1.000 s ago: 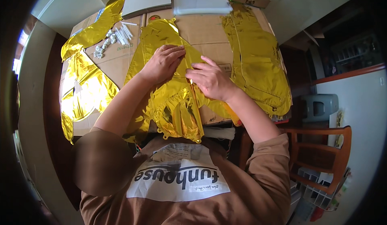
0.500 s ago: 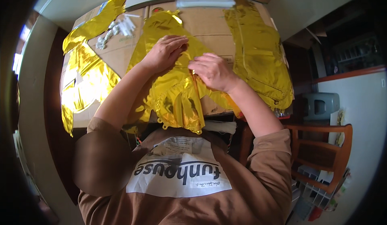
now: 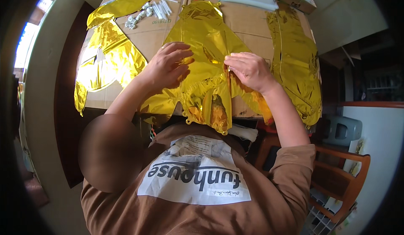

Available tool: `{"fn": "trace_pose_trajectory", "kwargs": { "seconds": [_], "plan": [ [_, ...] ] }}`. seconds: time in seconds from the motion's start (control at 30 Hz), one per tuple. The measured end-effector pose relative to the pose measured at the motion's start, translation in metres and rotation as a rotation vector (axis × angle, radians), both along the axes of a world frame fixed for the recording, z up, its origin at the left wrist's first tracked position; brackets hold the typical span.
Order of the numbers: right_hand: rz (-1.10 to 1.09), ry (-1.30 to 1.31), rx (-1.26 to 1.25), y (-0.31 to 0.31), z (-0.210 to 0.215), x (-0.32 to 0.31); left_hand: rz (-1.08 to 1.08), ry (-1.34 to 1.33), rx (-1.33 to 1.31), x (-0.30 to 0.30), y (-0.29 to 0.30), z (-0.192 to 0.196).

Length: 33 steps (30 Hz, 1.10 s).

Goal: Folding gold-colored metallic sheets or balloons and placing them into cardboard boxes.

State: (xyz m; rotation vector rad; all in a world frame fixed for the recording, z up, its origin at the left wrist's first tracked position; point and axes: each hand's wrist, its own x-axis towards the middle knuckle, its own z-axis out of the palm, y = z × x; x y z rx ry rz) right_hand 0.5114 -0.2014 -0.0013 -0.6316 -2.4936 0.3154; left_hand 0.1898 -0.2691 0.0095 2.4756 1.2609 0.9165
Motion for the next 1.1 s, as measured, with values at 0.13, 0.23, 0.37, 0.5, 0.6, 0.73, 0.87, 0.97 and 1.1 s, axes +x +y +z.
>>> {"fn": "trace_pose_trajectory", "kwargs": {
  "seconds": [0.13, 0.23, 0.37, 0.5, 0.6, 0.73, 0.87, 0.97, 1.1],
  "plan": [
    [0.014, -0.025, -0.035, -0.006, 0.01, -0.001, 0.13, 0.086, -0.039, -0.016, -0.043, -0.001],
    [0.027, -0.069, -0.019, -0.01, 0.009, 0.003, 0.175, 0.209, -0.075, -0.023, -0.071, -0.004],
    [0.042, -0.098, 0.029, -0.014, 0.01, 0.004, 0.127, 0.251, -0.096, -0.035, -0.064, -0.006],
    [0.029, -0.096, 0.074, -0.015, 0.008, 0.006, 0.069, 0.297, -0.124, -0.041, -0.045, -0.003],
    [0.024, -0.095, 0.078, -0.016, 0.006, 0.007, 0.049, 0.321, -0.107, -0.046, -0.037, -0.002],
    [0.02, -0.087, 0.083, -0.017, 0.004, 0.01, 0.051, 0.33, -0.119, -0.047, -0.03, 0.001],
    [0.021, -0.091, 0.084, -0.017, 0.004, 0.009, 0.053, 0.326, -0.128, -0.047, -0.028, 0.0],
    [0.014, -0.083, 0.085, -0.016, 0.002, 0.009, 0.055, 0.322, -0.134, -0.048, -0.028, 0.0],
    [-0.001, -0.061, 0.106, -0.015, -0.002, 0.011, 0.051, 0.299, -0.143, -0.044, -0.028, 0.003]
  ]
}}
